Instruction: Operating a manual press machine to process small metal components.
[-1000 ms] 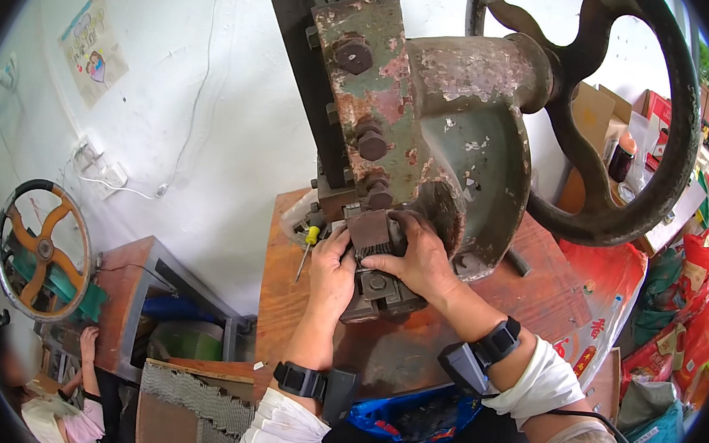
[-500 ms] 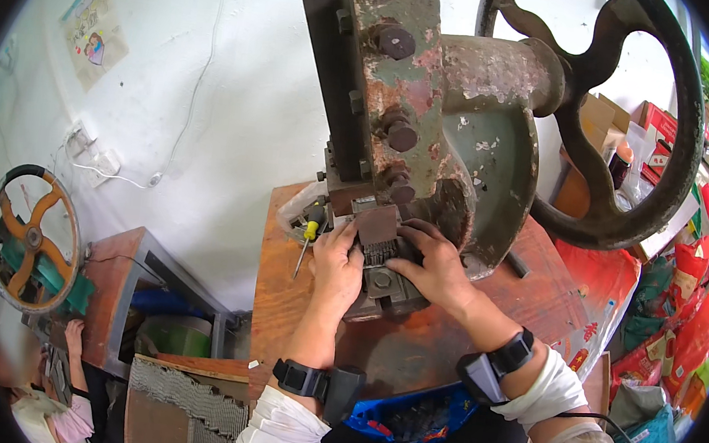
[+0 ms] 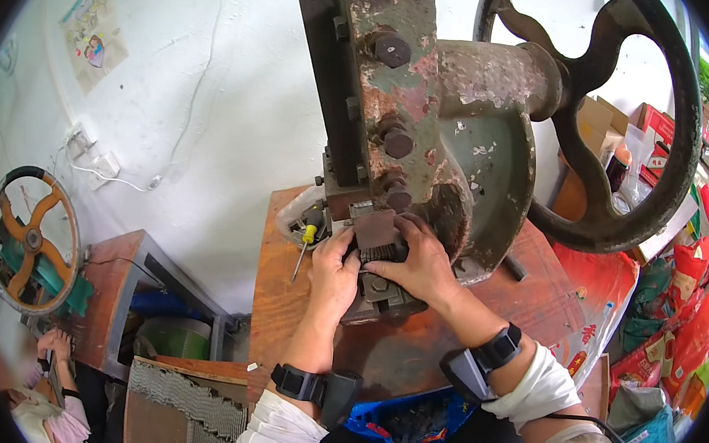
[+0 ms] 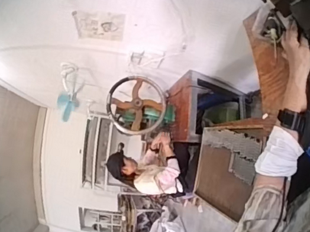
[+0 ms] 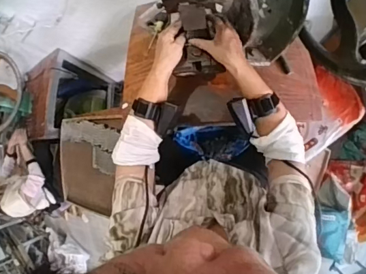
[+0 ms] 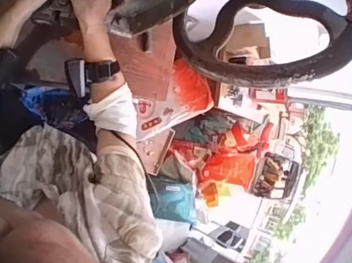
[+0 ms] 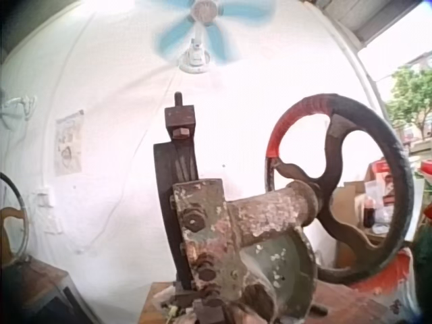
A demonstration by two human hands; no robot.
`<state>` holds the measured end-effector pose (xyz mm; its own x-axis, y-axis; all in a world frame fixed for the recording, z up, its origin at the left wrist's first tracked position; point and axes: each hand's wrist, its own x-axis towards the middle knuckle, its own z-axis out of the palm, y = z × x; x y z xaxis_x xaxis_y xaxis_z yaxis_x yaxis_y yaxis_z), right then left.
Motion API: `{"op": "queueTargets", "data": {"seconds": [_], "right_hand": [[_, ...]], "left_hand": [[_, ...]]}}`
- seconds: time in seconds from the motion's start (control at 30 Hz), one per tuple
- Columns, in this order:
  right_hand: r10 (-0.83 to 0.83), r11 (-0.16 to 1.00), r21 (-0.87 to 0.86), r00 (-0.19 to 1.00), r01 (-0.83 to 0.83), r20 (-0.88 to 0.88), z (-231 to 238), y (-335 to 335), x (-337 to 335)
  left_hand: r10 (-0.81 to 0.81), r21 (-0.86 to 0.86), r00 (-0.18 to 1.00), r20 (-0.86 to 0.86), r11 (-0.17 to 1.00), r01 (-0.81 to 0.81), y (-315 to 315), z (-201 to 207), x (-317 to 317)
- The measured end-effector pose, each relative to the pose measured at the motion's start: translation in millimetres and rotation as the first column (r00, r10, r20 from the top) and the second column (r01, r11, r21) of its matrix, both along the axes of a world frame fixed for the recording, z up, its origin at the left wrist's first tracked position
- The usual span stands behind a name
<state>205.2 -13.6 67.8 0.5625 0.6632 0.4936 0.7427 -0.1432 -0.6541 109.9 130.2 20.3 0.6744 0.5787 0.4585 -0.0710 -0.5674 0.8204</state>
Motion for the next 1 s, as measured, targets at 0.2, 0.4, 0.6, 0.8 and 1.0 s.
{"op": "queueTargets", "data": {"seconds": [0.2,0.4,0.6,0.8,1.0], "right_hand": [[0.108,0.993,0.052,0.994,-0.108,0.006,-3,-26,2],[0.087,0.992,0.092,0.996,-0.084,-0.033,-8,-13,4],[0.036,0.991,0.134,0.999,-0.030,-0.037,-7,-8,1],[-0.021,0.998,0.064,0.999,0.018,0.048,-16,1,3],[0.144,0.986,-0.111,0.971,-0.125,0.189,60,-76,-17]], "left_hand": [[0.018,0.092,0.977,-0.211,0.996,0.001,-2,9,-5],[0.065,0.102,0.939,-0.339,0.994,-0.032,-6,12,-8],[-0.011,0.162,0.955,-0.295,0.985,0.061,-1,10,-9],[-0.065,0.111,0.967,-0.248,0.989,0.095,0,10,-8],[-0.042,0.157,0.947,-0.317,0.983,0.096,-2,13,-15]]}}
